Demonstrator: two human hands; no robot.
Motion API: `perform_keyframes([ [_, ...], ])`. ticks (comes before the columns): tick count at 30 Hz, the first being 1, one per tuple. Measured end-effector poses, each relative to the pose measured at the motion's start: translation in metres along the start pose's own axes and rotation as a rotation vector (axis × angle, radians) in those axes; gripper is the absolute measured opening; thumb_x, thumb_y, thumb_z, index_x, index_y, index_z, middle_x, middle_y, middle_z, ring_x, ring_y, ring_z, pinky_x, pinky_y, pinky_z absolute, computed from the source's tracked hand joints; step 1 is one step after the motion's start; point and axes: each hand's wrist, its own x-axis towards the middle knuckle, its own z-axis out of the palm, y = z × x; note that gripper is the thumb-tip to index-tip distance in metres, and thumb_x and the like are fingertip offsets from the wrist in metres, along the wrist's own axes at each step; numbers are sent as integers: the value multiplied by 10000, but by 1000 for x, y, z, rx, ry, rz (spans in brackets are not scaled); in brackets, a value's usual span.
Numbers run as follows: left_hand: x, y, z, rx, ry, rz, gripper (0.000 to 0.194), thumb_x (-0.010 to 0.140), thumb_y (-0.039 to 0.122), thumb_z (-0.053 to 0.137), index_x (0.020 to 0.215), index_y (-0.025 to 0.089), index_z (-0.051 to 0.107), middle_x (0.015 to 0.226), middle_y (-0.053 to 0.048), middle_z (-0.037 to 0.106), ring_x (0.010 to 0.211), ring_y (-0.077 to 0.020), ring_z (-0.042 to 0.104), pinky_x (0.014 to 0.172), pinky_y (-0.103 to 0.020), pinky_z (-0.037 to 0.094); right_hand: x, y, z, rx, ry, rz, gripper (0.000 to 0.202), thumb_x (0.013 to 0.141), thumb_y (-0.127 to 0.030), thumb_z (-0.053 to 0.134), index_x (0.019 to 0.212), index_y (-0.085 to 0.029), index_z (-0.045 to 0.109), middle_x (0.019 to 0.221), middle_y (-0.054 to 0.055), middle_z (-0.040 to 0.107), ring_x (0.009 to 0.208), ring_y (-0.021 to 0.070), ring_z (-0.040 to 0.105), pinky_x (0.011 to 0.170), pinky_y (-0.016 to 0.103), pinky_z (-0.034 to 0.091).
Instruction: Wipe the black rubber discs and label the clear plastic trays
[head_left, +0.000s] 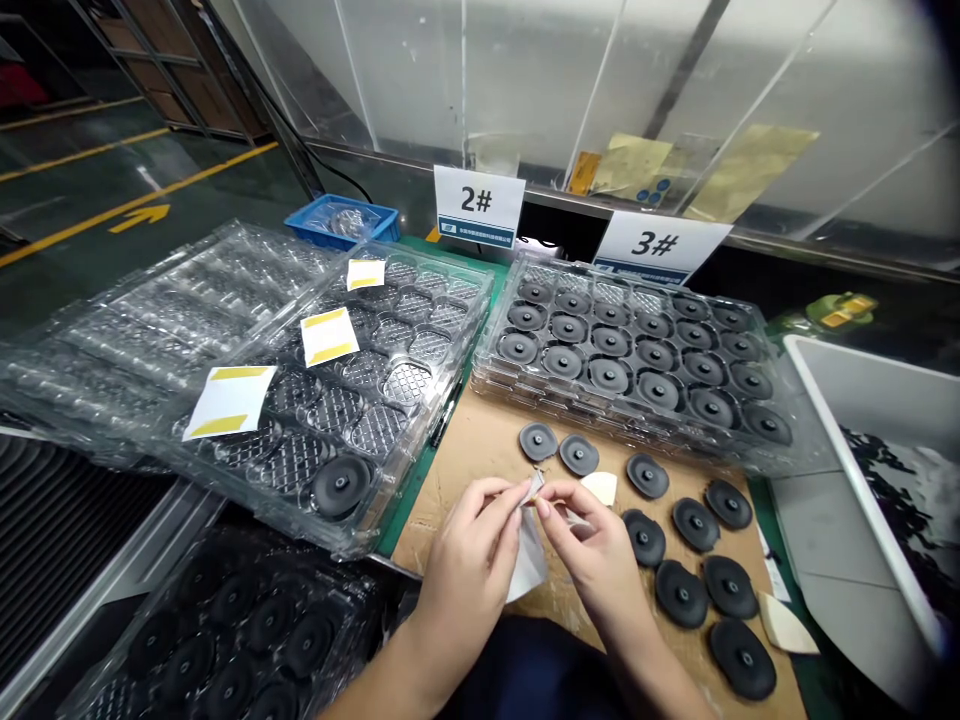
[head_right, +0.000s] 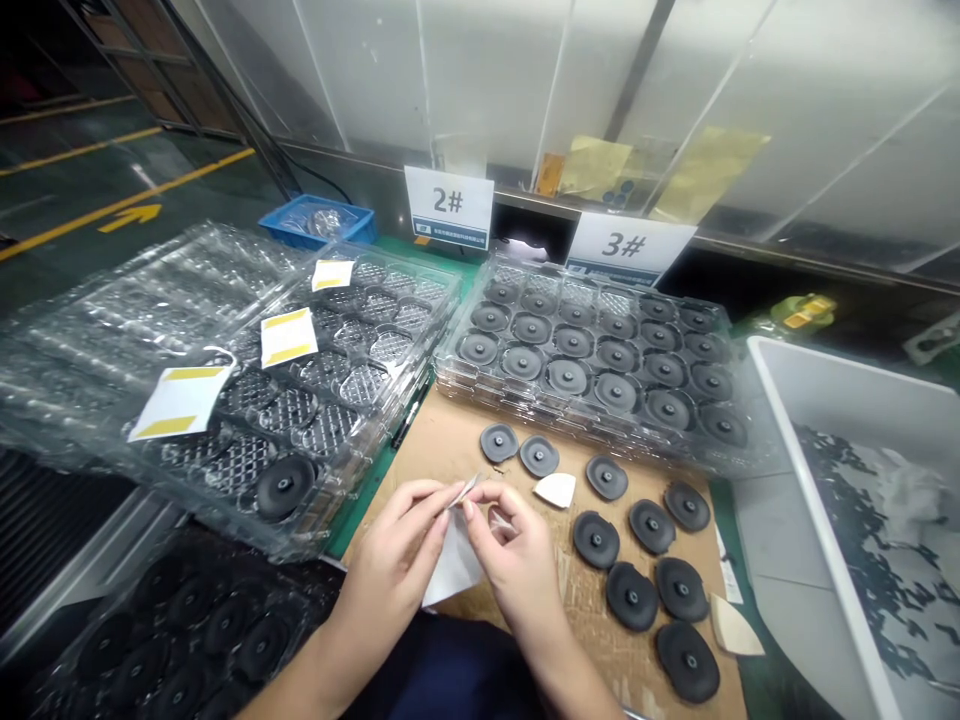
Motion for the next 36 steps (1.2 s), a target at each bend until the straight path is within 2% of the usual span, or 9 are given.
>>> perform_keyframes([
  [4, 5, 0, -4, -161, 2, -32, 249, 854, 195, 461, 1057, 218, 603, 1012, -41, 635, 938, -145, 582, 830, -249, 471, 2, 1, 0, 17, -45, 34, 226, 765, -394, 583, 781, -169, 579, 725, 29, 590, 619, 129, 544, 499, 200, 426],
  [8, 8, -2, -6, -151, 32, -63, 166, 822, 200, 519, 925, 208, 650, 905, -11, 682, 839, -132, 621, 756, -216, 486, 2, 4, -1, 11, -59, 39, 206, 766, -374, 589, 769, -168, 587, 719, 18, 578, 616, 117, 529, 487, 186, 405],
  [11, 7, -5, -6, -99, 40, -43, 151, 826, 204, 518, 901, 209, 649, 892, -6, 691, 817, -128, 630, 741, -216, 488, 3, 4, -1, 3, -60, 36, 195, 768, -366, 590, 770, -171, 598, 717, 12, 579, 622, 115, 530, 496, 185, 411],
  [13, 5, -7, -5, -13, 67, 31, 168, 833, 188, 505, 936, 204, 637, 919, -18, 691, 836, -138, 629, 761, -242, 485, 3, 3, -1, 6, -72, 37, 197, 771, -370, 586, 781, -173, 606, 734, 17, 598, 648, 125, 551, 526, 192, 434],
  [18, 1, -11, -6, 218, 145, 314, 260, 826, 100, 488, 1061, 169, 575, 1010, -70, 678, 919, -177, 610, 782, -312, 466, 3, 0, -5, -24, -118, 46, 214, 779, -382, 571, 808, -177, 625, 770, 33, 640, 668, 144, 580, 554, 214, 468],
  [23, 2, -13, -10, 334, 149, 472, 303, 816, 75, 491, 1110, 127, 543, 1029, -107, 671, 928, -185, 608, 748, -313, 473, 2, -3, -12, -68, -180, 58, 233, 787, -383, 556, 846, -173, 636, 832, 50, 656, 724, 167, 604, 593, 234, 490],
  [28, 2, -15, -11, 359, 167, 572, 302, 805, 83, 509, 1103, 94, 554, 1008, -129, 675, 882, -210, 624, 689, -330, 493, 0, -6, -10, -77, -155, 120, 241, 763, -384, 587, 801, -151, 629, 772, 39, 641, 627, 138, 574, 542, 222, 466],
  [36, -1, -17, -9, 368, 148, 573, 329, 790, 65, 531, 1119, 86, 541, 1015, -127, 673, 893, -221, 619, 690, -351, 495, 1, -8, -7, -51, -142, 150, 224, 757, -367, 585, 780, -149, 630, 737, 27, 626, 598, 116, 532, 525, 212, 438],
])
